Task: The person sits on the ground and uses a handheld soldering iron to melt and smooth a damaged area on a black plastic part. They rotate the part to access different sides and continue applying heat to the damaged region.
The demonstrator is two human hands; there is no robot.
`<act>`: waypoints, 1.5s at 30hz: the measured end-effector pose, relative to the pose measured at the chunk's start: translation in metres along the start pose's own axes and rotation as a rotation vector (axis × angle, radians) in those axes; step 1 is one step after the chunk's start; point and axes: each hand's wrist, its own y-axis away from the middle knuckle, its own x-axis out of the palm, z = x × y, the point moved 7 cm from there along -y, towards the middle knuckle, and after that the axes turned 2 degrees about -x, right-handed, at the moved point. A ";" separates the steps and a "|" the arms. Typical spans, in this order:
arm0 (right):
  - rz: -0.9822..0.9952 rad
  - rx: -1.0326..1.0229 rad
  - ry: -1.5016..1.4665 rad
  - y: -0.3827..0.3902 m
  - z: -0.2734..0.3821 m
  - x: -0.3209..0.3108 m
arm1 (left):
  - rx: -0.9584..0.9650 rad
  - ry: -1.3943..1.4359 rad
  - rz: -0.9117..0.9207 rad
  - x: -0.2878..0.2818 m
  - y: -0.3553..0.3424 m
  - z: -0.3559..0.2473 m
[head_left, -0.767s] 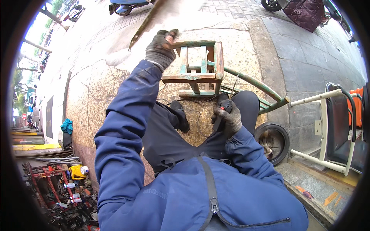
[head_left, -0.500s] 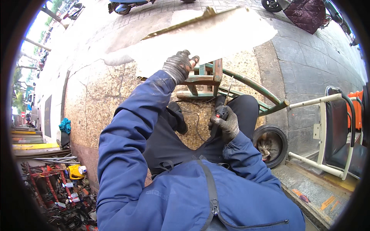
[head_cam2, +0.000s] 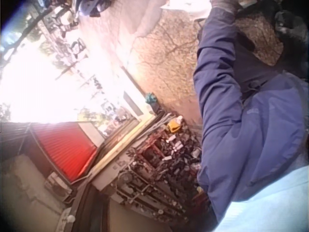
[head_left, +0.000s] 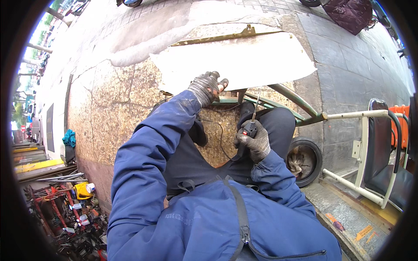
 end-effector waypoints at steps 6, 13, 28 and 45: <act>-0.002 -0.005 0.027 -0.002 -0.003 0.001 | 0.196 -0.088 -0.098 0.024 0.007 0.004; 0.003 -0.026 0.080 -0.005 -0.005 0.006 | 0.285 -0.276 -0.147 0.049 0.006 0.008; -0.037 0.110 0.217 -0.028 -0.008 0.036 | 0.118 0.559 -0.466 0.032 0.111 0.049; -0.069 0.116 0.780 -0.066 -0.008 0.074 | -0.566 1.968 -0.468 0.027 0.032 0.206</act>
